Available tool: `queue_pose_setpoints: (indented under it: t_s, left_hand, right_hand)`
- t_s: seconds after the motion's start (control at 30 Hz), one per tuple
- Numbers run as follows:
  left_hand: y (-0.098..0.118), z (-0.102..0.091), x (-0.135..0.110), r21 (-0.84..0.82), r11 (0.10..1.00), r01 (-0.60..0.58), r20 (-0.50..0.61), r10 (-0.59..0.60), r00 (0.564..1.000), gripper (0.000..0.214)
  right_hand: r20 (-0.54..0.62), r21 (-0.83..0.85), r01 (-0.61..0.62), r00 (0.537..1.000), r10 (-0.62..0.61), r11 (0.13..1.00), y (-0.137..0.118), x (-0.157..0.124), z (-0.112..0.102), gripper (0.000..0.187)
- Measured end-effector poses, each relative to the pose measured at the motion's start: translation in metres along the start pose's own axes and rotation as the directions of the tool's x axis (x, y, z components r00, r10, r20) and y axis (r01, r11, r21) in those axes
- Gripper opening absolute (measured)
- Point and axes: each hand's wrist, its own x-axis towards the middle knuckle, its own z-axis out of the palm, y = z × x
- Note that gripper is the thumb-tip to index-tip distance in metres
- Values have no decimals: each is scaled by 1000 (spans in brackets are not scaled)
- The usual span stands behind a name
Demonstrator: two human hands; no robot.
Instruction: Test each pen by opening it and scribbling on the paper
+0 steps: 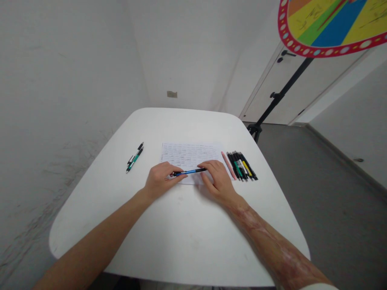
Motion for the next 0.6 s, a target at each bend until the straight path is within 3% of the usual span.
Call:
queue_pose_setpoints:
  t_s: [0.13,0.3,0.43,0.5,0.6]
  left_hand:
    - [2,1,0,-21,1000,-3,20,4,1000,22]
    - [0,-5,1,-34,999,2,35,-1,999,22]
    - [-7,-9,1,28,997,78,102,-81,992,24]
    - [-10,-9,1,85,990,114,152,-126,980,26]
    - [-13,-7,0,135,979,153,206,-179,962,25]
  right_hand:
    - [118,-40,92,989,-87,995,-4,2,4,24]
    - [122,-28,94,988,-90,995,4,-3,5,46]
    - [-73,138,-114,989,125,984,10,-7,6,41]
    - [-164,311,-200,952,260,929,13,-6,7,40]
    - [-236,588,-233,867,440,775,19,-3,8,48]
